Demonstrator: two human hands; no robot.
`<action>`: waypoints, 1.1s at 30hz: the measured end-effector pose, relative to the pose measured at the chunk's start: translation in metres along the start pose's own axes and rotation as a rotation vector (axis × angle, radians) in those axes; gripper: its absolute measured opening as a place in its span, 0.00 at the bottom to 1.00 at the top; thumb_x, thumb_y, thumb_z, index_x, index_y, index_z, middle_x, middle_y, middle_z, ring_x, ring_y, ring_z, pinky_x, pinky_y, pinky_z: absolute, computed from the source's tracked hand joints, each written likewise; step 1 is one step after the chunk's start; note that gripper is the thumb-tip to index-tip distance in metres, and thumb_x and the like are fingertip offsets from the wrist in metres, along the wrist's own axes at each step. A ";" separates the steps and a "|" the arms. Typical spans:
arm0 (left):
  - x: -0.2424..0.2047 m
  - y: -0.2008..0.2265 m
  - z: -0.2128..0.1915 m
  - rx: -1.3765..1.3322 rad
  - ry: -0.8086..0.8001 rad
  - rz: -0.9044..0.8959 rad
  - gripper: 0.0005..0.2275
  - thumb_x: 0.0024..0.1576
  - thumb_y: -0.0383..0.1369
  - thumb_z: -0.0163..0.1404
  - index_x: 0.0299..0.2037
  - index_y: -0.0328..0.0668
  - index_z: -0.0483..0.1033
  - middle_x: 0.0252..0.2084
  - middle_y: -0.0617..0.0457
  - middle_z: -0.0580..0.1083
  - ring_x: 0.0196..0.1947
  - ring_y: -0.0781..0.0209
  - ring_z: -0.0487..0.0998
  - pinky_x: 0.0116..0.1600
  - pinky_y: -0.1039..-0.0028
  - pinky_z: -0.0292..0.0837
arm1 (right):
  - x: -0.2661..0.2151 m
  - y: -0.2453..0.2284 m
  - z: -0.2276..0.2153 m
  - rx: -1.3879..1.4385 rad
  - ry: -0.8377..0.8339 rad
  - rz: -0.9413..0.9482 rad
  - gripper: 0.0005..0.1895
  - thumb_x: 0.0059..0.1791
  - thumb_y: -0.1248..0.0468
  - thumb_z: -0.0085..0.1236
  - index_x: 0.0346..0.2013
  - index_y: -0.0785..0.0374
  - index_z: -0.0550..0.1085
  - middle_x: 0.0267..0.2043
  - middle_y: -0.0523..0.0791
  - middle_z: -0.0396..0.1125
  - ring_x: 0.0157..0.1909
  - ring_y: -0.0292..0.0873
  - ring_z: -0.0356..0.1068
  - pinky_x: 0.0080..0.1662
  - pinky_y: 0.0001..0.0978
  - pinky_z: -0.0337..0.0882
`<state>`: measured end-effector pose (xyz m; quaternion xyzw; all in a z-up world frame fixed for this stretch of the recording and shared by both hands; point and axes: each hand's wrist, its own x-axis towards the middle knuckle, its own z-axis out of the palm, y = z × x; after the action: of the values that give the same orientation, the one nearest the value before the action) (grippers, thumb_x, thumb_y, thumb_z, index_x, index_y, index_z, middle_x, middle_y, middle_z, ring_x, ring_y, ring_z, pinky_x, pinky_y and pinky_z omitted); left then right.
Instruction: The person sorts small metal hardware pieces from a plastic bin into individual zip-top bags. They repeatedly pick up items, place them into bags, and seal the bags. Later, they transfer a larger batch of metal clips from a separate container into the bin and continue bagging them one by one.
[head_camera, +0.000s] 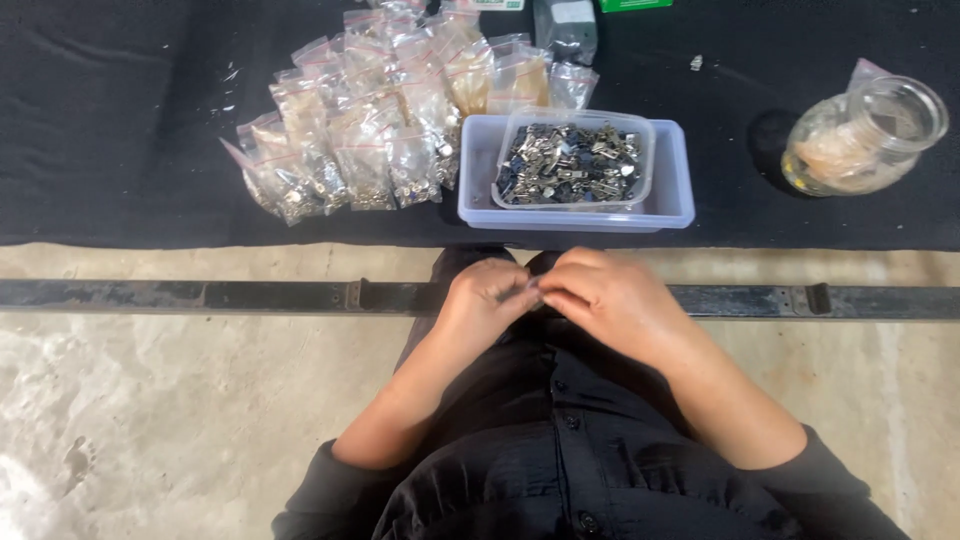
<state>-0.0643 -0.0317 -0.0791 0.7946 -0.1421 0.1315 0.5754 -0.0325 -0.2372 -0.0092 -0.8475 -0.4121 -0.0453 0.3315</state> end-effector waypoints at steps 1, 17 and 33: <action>-0.003 0.001 0.003 0.031 -0.031 0.001 0.03 0.54 0.28 0.62 0.33 0.38 0.83 0.34 0.46 0.81 0.43 0.47 0.82 0.50 0.62 0.77 | -0.005 0.000 0.002 0.002 -0.036 0.074 0.05 0.49 0.61 0.62 0.40 0.52 0.80 0.42 0.37 0.75 0.44 0.41 0.77 0.44 0.32 0.77; -0.025 0.004 0.011 -0.171 -0.264 -0.226 0.15 0.67 0.40 0.46 0.41 0.34 0.81 0.38 0.39 0.81 0.44 0.45 0.82 0.48 0.60 0.78 | -0.022 -0.001 0.008 0.287 -0.206 0.383 0.09 0.47 0.66 0.62 0.41 0.55 0.82 0.38 0.43 0.79 0.45 0.50 0.78 0.46 0.42 0.77; 0.000 0.019 -0.007 -0.715 -0.519 -0.242 0.25 0.63 0.38 0.53 0.67 0.31 0.67 0.43 0.53 0.77 0.45 0.68 0.72 0.54 0.72 0.72 | -0.022 -0.011 -0.010 0.433 -0.232 0.272 0.07 0.48 0.68 0.60 0.38 0.58 0.83 0.39 0.45 0.80 0.43 0.50 0.79 0.43 0.40 0.78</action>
<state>-0.0714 -0.0302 -0.0605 0.5635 -0.2244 -0.1974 0.7702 -0.0528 -0.2535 -0.0036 -0.8040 -0.3298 0.1862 0.4583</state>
